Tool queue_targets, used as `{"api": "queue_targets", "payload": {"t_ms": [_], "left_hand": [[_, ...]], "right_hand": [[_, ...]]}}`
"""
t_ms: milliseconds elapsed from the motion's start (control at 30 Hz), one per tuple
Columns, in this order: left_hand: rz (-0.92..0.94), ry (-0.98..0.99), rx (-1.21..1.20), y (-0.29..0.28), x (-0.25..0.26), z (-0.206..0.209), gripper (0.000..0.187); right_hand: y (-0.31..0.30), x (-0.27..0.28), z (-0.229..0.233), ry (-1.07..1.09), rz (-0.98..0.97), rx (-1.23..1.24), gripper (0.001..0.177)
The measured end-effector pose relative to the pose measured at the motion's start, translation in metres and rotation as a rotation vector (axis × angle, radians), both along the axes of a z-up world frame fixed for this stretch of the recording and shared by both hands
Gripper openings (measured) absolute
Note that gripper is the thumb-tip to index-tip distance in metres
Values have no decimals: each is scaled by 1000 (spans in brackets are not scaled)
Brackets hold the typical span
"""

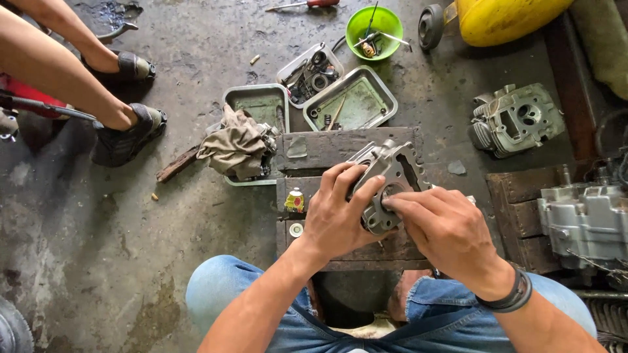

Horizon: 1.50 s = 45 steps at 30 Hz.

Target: The person cleans a metallic engine cylinder head using a white cloth, wiping the surfaces and holes. They then pick up a small metal pin from a tray and insert it into a hole in the cylinder head.

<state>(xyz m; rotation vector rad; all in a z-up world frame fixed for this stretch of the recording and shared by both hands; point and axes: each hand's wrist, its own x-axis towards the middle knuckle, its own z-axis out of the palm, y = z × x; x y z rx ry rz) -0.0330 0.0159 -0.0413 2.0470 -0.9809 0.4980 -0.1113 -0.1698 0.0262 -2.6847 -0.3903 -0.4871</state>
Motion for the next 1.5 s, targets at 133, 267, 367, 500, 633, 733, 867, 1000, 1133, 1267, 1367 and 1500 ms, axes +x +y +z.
{"api": "queue_targets", "payload": {"t_ms": [133, 267, 367, 500, 633, 733, 867, 1000, 1133, 1267, 1367, 1500], "left_hand": [[-10, -8, 13, 1, 1, -4, 88], [-20, -11, 19, 1, -1, -4, 90], [-39, -7, 1, 0, 0, -6, 90], [-53, 11, -9, 2, 1, -8, 93], [-55, 7, -17, 2, 2, -7, 93], [-74, -1, -17, 2, 1, -9, 90], [-100, -36, -22, 0, 2, -9, 86], [-66, -86, -27, -7, -2, -8, 77], [-44, -119, -16, -10, -5, -3, 75], [-32, -146, -44, -8, -9, -2, 71], [-31, -144, -48, -7, -10, -3, 72], [-35, -103, -40, -6, -11, -9, 75]], "right_hand": [[-2, -1, -2, 9, 13, 107, 19], [-5, -4, -4, -8, -38, 273, 25], [-9, -2, -7, -17, -131, 317, 23], [-10, -1, -13, 8, -173, 282, 21], [-4, -2, -12, -14, -116, 254, 16], [-3, -4, -12, -91, -80, -18, 16], [7, -5, -14, -192, -194, -376, 30], [10, -9, -13, -157, -280, -504, 35], [1, -9, -22, -134, -256, -475, 39], [-2, -9, -17, 128, -222, -111, 21], [-2, -6, -10, 286, -225, 155, 19], [0, -8, -9, 279, -241, 15, 18]]}}
